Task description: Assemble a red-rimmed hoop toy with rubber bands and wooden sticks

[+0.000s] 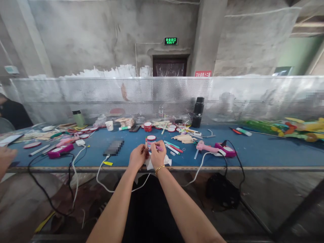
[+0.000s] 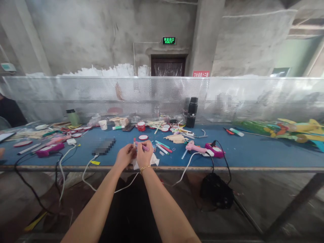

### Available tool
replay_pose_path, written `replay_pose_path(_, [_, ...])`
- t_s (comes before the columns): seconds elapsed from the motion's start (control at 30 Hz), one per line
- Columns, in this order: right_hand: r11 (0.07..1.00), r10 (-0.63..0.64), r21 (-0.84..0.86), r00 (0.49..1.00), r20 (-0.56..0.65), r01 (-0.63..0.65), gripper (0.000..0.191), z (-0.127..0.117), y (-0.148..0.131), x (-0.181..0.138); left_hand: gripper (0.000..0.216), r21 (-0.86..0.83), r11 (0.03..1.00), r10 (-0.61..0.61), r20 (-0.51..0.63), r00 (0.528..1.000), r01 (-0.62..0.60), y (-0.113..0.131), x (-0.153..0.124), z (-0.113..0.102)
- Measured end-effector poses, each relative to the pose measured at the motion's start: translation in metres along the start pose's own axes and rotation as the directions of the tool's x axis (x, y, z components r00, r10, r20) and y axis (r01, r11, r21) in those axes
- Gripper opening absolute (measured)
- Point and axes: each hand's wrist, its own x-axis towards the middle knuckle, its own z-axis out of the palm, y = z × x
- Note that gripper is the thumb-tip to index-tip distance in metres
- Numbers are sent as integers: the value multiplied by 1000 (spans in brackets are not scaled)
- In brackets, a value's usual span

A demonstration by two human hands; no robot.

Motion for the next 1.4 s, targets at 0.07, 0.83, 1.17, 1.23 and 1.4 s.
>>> replay_pose_path(0.07, [1000, 3, 6, 1000, -17, -3, 15, 0, -1, 0, 20, -5, 1000, -7, 3, 1000, 7, 0, 0, 0])
replay_pose_path(0.83, [1000, 0, 3, 999, -33, 0, 15, 0, -3, 0, 21, -13, 1000, -17, 5, 1000, 17, 0, 0, 0])
replay_pose_path(1.17, [1000, -11, 0, 1000, -9, 11, 13, 0, 7, 0, 19, 8, 1000, -14, 5, 1000, 14, 2, -1, -1])
replay_pose_path(1.23, [1000, -13, -5, 1000, -10, 13, 13, 0, 8, -1, 20, 11, 1000, -18, 2, 1000, 18, 2, -1, -1])
replay_pose_path(1.4, [1000, -11, -10, 1000, -11, 11, 14, 1, 6, -1, 21, 8, 1000, -15, 1, 1000, 15, 1, -1, 0])
